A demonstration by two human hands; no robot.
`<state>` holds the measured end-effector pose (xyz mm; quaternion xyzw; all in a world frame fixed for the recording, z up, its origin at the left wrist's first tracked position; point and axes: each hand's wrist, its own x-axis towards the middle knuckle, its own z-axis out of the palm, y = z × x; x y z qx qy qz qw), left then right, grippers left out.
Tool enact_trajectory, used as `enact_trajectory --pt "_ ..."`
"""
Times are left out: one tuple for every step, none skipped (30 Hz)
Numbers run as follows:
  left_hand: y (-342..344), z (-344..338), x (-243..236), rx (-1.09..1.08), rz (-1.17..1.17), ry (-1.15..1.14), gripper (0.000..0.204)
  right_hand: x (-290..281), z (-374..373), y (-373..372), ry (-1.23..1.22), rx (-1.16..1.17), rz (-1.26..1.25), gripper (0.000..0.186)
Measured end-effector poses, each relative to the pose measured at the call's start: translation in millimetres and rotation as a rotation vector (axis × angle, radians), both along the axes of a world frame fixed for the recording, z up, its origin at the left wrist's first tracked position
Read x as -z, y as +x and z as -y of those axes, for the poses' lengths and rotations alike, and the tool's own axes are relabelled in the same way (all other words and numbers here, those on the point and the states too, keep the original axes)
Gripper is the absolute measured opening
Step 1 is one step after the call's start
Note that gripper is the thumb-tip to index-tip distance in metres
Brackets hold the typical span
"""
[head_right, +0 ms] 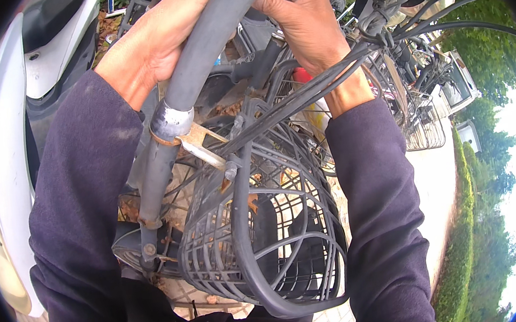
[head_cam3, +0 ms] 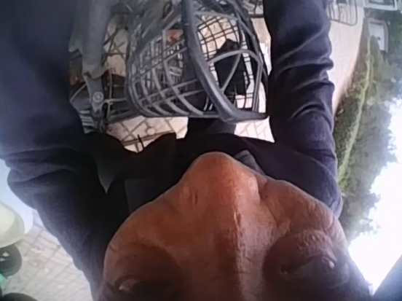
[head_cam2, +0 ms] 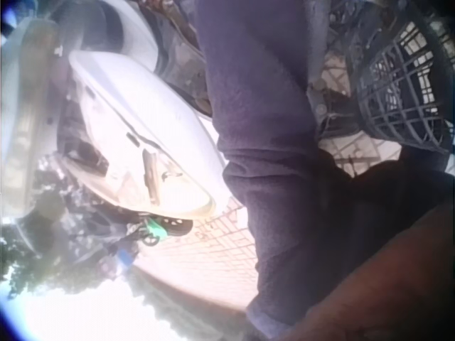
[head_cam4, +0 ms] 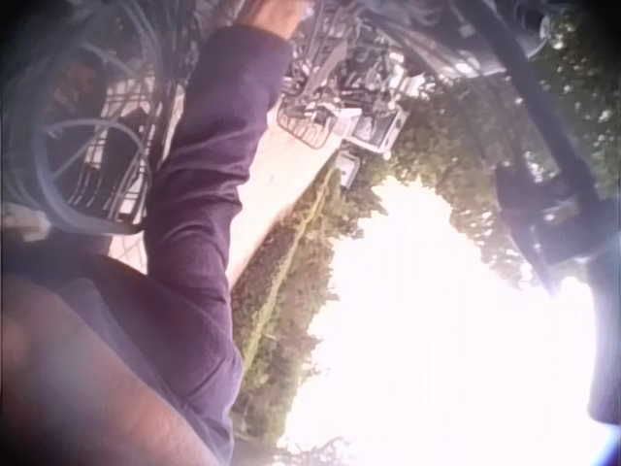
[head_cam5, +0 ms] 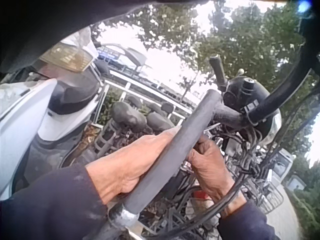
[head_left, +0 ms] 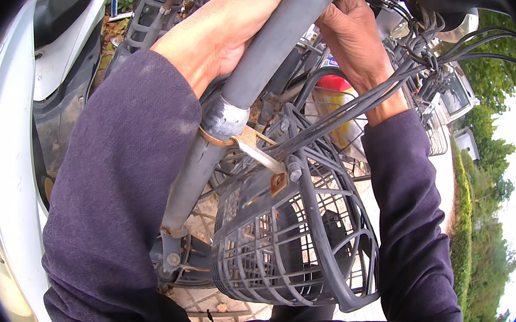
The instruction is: The person uses a screwdriver to tighten bolts on the front wheel and handlebar area of a bicycle. They adjust the front wheel alignment and then work on the handlebar stem and basket attachment, repeatedly turning the screwdriver to secure components.
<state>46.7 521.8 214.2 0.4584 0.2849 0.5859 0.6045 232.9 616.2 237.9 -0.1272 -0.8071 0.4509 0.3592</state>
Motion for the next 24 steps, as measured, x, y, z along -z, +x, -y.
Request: enact_trajectory --pt "-2.2 1.3 0.4 0.023 0.0 0.0 0.042 4.1 -3.1 0.7 0.004 0.005 -0.063 0.039" --pt "-5.5 2.1 0.1 0.048 0.002 0.005 0.042 3.5 -6.5 2.0 0.011 0.049 -0.062 0.039" --pt "-7.0 2.2 0.5 0.077 0.0 0.005 0.041 6.2 -8.1 3.4 0.014 0.098 -0.066 0.039" --pt "-7.7 1.7 0.8 0.099 0.003 -0.024 0.041 7.9 -9.2 2.7 0.015 0.144 -0.073 0.039" --pt "-7.6 0.5 1.7 0.124 0.005 -0.056 0.04 9.2 -9.6 1.7 0.026 0.173 -0.069 0.04" --pt "-7.7 -0.8 2.5 0.148 0.01 -0.084 0.039 9.1 -9.7 -0.3 0.041 0.202 -0.062 0.04" --pt "-7.9 -1.9 4.2 0.125 0.005 -0.04 0.039 8.8 -8.5 -2.0 0.056 0.23 -0.054 0.041" --pt "-8.0 -2.6 6.3 0.1 0.001 0.003 0.039 9.0 -6.2 -3.9 0.064 0.221 -0.058 0.041" --pt "-7.6 -3.4 8.3 0.076 -0.004 0.044 0.039 9.4 -3.3 -5.4 0.071 0.212 -0.063 0.042" --pt "-6.2 -5.7 8.7 0.069 0.025 0.057 0.039 8.1 -0.4 -5.3 0.08 0.205 -0.071 0.042" --pt "-4.8 -7.7 8.4 0.06 0.053 0.07 0.039 6.1 2.8 -3.8 0.051 0.171 -0.052 0.044" --pt "-4.2 -8.4 8.5 0.053 0.06 0.076 0.04 4.5 5.3 -2.1 0.022 0.136 -0.033 0.046" --pt "-3.2 -8.8 7.9 0.046 0.067 0.081 0.041 3.8 6.5 -0.8 -0.008 0.101 -0.012 0.048" --pt "-2.7 -8.1 7.6 0.04 0.052 0.079 0.043 3.5 6.0 -1.0 0.013 0.081 -0.015 0.046" --pt "-2.2 -7.1 6.6 0.035 0.036 0.077 0.044 3.2 4.5 -1.2 0.033 0.061 -0.021 0.045" --pt "-1.9 -5.5 5.6 0.044 0.028 0.062 0.046 3.7 3.2 -1.4 0.054 0.041 -0.026 0.044" --pt "-1.4 -3.6 5.2 0.053 0.023 0.047 0.048 5.7 2.3 -1.2 0.06 0.084 -0.035 0.045" --pt "-0.8 -2.3 4.5 0.062 0.017 0.033 0.05 7.7 1.6 -1.7 0.066 0.125 -0.043 0.045" --pt "-0.2 -2.1 3.2 0.047 0.008 0.012 0.052 8.2 1.1 -2.3 0.074 0.167 -0.053 0.045" --pt "0.3 -2.4 2.4 0.035 -0.005 -0.009 0.053 8.5 1.7 -2.2 0.092 0.188 -0.045 0.045" --pt "0.5 -3.3 1.8 0.022 -0.016 -0.03 0.055 8.1 2.7 -2.7 0.111 0.207 -0.036 0.046" --pt "0.0 -4.5 1.8 0.043 -0.011 -0.002 0.055 7.4 4.2 -3.4 0.13 0.225 -0.026 0.046" --pt "-1.5 -5.8 2.4 0.065 -0.005 0.025 0.056 7.0 6.5 -3.8 0.11 0.192 -0.043 0.045" --pt "-2.4 -7.6 3.5 0.087 0.002 0.052 0.056 5.7 8.7 -4.1 0.09 0.159 -0.059 0.045"
